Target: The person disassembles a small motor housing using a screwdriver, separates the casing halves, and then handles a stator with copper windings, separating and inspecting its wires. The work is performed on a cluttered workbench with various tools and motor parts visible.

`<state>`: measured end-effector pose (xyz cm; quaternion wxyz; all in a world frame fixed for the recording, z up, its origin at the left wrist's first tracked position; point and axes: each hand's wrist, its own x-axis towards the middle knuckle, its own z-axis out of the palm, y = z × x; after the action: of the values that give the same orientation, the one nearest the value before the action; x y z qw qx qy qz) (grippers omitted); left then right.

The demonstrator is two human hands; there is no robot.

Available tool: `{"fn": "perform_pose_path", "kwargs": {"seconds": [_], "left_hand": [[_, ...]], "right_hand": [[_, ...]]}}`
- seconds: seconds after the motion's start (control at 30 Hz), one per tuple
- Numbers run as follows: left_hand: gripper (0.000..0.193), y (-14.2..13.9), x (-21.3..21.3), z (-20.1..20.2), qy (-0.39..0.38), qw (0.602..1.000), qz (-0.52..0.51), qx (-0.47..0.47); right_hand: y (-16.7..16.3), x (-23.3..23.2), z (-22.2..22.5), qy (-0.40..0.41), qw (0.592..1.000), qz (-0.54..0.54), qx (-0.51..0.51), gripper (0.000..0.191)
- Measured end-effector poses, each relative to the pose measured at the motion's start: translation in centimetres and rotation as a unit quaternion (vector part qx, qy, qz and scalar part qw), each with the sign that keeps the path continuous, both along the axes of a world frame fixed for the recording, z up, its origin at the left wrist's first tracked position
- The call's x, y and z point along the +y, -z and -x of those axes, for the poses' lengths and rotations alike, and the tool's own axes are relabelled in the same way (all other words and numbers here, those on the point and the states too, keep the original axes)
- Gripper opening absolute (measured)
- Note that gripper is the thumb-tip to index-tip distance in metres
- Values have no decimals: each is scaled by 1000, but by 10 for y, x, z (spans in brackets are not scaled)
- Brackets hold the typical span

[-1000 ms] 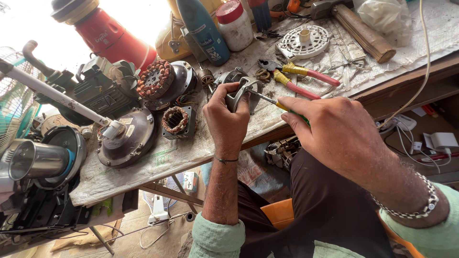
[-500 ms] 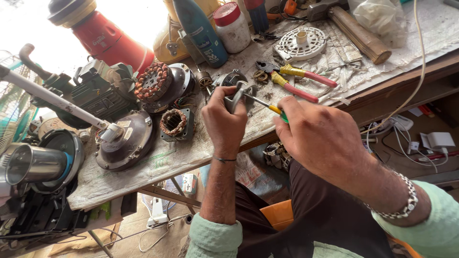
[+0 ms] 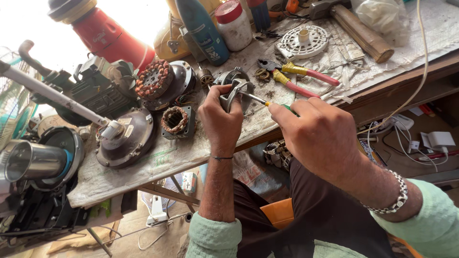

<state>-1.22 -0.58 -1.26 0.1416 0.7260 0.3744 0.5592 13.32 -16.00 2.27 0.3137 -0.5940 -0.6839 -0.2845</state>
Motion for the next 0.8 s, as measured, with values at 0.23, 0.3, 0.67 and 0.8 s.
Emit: {"fn": "perform_pose_path", "kwargs": {"seconds": [0.23, 0.3, 0.67, 0.8], "left_hand": [[16, 2, 6, 3, -15, 998, 53, 2], [15, 3, 8, 1, -17, 999, 50, 12], [26, 0, 15, 2, 112, 972, 155, -139], [38, -1, 9, 5, 321, 878, 217, -282]], "right_hand": [[1, 0, 6, 2, 998, -45, -37, 26], [0, 1, 4, 4, 999, -35, -26, 26], [-3, 12, -51, 14, 950, 258, 175, 41], [7, 32, -56, -62, 917, 221, 327, 46]]}}
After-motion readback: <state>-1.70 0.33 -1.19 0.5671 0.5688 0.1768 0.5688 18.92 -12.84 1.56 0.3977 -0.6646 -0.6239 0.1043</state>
